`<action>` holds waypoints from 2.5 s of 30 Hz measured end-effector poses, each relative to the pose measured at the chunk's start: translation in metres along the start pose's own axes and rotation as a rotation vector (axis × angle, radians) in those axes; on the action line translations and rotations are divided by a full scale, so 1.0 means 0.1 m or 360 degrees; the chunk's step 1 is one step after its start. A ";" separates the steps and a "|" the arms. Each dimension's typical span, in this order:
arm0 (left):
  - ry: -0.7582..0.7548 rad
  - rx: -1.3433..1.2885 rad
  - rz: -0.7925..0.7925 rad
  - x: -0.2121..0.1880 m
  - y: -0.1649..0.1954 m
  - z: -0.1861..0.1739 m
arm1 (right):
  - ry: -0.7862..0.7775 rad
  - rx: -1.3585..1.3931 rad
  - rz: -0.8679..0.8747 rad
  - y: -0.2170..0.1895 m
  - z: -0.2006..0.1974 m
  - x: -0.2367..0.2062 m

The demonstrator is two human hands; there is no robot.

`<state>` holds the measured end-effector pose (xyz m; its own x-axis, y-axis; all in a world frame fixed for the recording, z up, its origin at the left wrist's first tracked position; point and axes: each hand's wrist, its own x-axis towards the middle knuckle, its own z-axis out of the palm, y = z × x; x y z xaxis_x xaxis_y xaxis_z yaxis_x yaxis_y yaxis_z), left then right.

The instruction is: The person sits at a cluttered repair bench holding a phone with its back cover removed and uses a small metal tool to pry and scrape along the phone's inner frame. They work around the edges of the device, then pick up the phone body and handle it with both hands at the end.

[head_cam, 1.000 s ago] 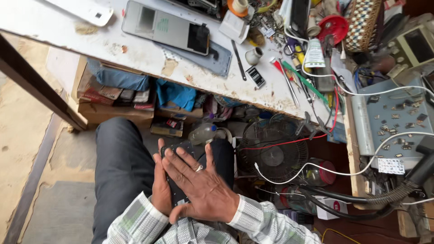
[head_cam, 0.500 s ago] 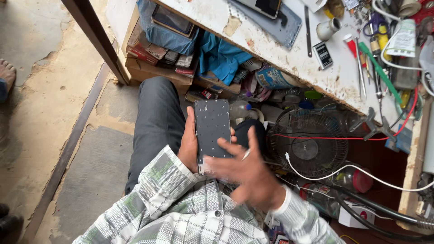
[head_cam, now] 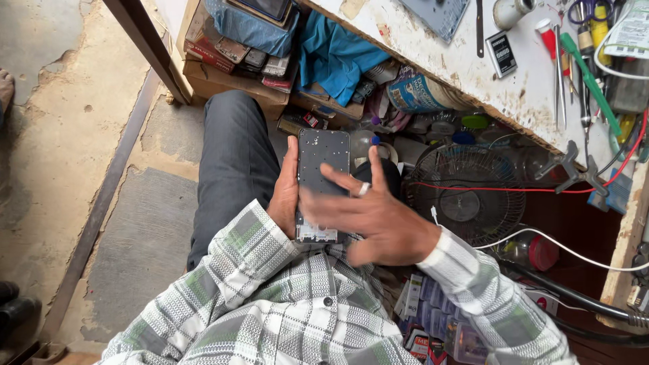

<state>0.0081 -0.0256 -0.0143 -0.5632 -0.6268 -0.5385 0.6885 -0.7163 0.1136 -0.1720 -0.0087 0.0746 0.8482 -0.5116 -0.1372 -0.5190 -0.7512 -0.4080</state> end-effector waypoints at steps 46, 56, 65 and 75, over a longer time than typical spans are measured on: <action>-0.0094 -0.0093 0.0177 -0.06 0.00 0.05 | 0.1321 -0.1144 0.1346 1.43 -1.23 -1.51; -0.0652 -0.0434 0.0321 0.06 -0.02 -0.08 | 0.1231 -0.1598 0.1371 1.67 -1.08 -1.80; -0.0528 -0.0435 0.0535 0.09 -0.03 -0.06 | 0.1371 -0.0079 0.1002 -0.07 -0.47 -0.81; -0.0359 -0.0346 0.0811 0.04 -0.05 -0.02 | 0.1141 0.0652 0.1210 -0.89 0.31 0.08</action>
<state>0.0029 -0.0240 -0.0189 -0.2040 -0.9416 -0.2679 0.9618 -0.2439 0.1246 -0.1153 0.0668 0.0822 0.0003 -0.9998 0.0206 -0.6898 -0.0152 -0.7238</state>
